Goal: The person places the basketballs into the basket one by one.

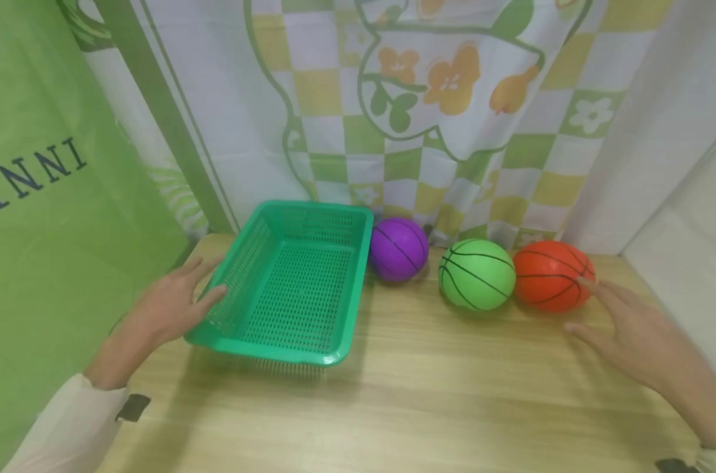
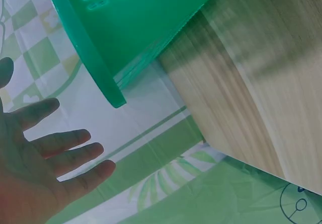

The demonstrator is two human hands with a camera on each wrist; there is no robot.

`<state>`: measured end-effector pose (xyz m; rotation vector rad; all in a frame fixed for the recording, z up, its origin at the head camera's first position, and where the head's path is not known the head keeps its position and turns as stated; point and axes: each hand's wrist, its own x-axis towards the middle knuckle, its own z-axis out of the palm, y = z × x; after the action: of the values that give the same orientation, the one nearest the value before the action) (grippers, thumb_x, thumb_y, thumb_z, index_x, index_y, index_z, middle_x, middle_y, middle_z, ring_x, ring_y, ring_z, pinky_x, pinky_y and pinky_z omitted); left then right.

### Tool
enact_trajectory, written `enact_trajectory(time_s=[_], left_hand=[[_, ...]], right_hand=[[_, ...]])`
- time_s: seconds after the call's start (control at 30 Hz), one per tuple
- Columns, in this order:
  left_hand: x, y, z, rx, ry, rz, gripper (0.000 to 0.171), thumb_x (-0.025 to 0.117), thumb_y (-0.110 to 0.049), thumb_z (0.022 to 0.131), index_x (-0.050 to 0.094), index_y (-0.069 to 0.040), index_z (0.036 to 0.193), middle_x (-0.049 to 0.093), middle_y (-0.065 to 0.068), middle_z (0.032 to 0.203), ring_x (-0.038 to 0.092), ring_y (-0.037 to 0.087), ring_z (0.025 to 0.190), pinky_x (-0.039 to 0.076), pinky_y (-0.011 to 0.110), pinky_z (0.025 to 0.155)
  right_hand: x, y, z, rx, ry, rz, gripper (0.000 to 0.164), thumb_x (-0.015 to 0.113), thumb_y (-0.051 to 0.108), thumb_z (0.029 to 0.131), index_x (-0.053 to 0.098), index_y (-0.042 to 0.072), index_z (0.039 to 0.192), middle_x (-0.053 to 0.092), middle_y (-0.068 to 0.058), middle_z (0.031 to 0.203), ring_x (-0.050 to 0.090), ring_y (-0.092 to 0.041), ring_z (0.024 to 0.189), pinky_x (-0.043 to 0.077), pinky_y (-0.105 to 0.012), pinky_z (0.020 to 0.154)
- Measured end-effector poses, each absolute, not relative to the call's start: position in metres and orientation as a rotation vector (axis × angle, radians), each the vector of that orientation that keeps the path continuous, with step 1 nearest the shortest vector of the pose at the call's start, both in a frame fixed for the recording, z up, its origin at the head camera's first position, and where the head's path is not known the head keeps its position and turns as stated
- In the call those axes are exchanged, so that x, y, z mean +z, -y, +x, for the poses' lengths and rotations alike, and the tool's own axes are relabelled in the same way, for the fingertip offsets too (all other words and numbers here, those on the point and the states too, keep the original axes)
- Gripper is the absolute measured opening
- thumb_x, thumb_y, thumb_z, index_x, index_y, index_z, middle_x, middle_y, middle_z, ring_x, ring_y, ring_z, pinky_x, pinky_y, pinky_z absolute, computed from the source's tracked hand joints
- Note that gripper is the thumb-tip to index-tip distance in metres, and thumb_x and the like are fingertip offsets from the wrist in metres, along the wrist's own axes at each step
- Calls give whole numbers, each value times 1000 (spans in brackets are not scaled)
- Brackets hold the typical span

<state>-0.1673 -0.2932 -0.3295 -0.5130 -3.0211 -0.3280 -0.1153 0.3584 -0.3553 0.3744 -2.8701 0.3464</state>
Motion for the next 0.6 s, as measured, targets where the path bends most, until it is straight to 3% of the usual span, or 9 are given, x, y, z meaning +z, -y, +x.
enact_trajectory(time_s=[0.2,0.4,0.6], left_hand=[[-332,297,-171,-377,3037,-487,66,45,-46,105,34,-5,155,32,38,149,41,63,123,38,77,92],[-334,300,-178,-478,3027,-540,57,48,-37,106,40,-1,150,37,36,147,35,59,130,31,75,101],[-339,307,-187,-600,3023,-577,52,48,-26,107,40,2,150,40,36,144,35,59,130,30,76,100]], right_hand=[[-351,-361,-124,394,2889,366,84,76,37,89,36,-5,150,40,-41,137,38,-61,120,31,-81,88],[-350,-366,-134,487,2845,366,89,82,34,84,36,-4,150,34,-36,143,36,-60,124,31,-82,86],[-356,-370,-140,623,2767,411,92,85,25,80,35,-4,151,36,-32,143,33,-57,129,23,-78,101]])
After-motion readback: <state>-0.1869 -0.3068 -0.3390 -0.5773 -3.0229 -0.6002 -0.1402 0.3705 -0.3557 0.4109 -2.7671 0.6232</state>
